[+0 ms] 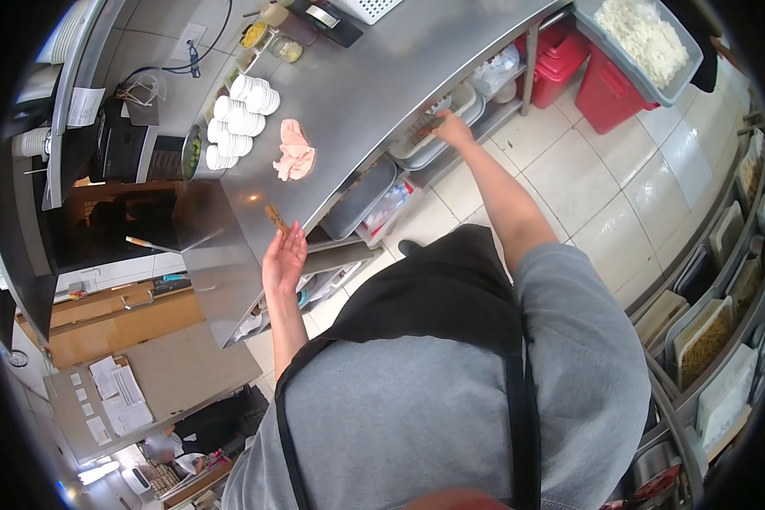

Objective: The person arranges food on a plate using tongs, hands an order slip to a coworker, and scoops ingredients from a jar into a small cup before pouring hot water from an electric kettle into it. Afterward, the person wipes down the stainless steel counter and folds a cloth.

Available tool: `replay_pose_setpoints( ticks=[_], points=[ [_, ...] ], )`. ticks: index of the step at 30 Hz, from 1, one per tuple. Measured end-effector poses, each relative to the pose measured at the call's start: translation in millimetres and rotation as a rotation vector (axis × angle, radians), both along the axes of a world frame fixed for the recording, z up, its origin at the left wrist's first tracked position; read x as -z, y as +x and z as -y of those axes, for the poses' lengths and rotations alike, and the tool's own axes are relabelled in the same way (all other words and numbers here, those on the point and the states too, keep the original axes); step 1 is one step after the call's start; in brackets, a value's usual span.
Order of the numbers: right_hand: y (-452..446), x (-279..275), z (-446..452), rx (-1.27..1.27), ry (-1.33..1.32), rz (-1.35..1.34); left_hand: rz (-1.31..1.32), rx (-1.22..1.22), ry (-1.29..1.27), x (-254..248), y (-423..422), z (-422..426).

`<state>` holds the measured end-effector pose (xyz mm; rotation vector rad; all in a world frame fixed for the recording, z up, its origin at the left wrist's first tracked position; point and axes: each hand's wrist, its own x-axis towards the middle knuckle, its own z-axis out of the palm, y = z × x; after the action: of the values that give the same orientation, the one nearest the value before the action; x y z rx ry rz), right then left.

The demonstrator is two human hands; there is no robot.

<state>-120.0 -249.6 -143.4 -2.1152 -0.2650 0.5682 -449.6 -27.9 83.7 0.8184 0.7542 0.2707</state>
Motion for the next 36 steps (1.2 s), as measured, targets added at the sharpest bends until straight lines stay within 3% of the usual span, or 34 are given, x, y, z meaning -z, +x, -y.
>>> replay_pose_setpoints(
  ticks=[5, 8, 14, 16, 26, 28, 32, 36],
  points=[
    [12, 9, -5, 0.018, -0.024, 0.044, -0.012, -0.008, -0.001, 3, -3, -1],
    [14, 32, -5, -0.177, -0.027, 0.138, -0.012, -0.019, -0.005, 4, -5, -1],
    [7, 25, 20, -0.008, 0.078, -0.127, -0.003, -0.034, -0.008, 6, -15, -2],
    [8, 26, 19, 0.067, 0.071, 0.104, -0.002, -0.031, -0.006, 8, -18, -3],
    [7, 53, -8, -0.009, 0.035, 0.181, -0.012, -0.048, 0.005, 5, -18, -3],
    [0, 50, -13, -0.04, 0.126, 0.008, -0.012, -0.039, 0.001, 6, -18, -2],
    [-8, 39, -24, -0.098, 0.043, 0.167, -0.015, -0.028, -0.003, 6, -15, 0],
    [-2, 35, -28, -0.093, 0.104, -0.013, -0.011, -0.02, -0.002, 5, -14, -1]
  ],
)
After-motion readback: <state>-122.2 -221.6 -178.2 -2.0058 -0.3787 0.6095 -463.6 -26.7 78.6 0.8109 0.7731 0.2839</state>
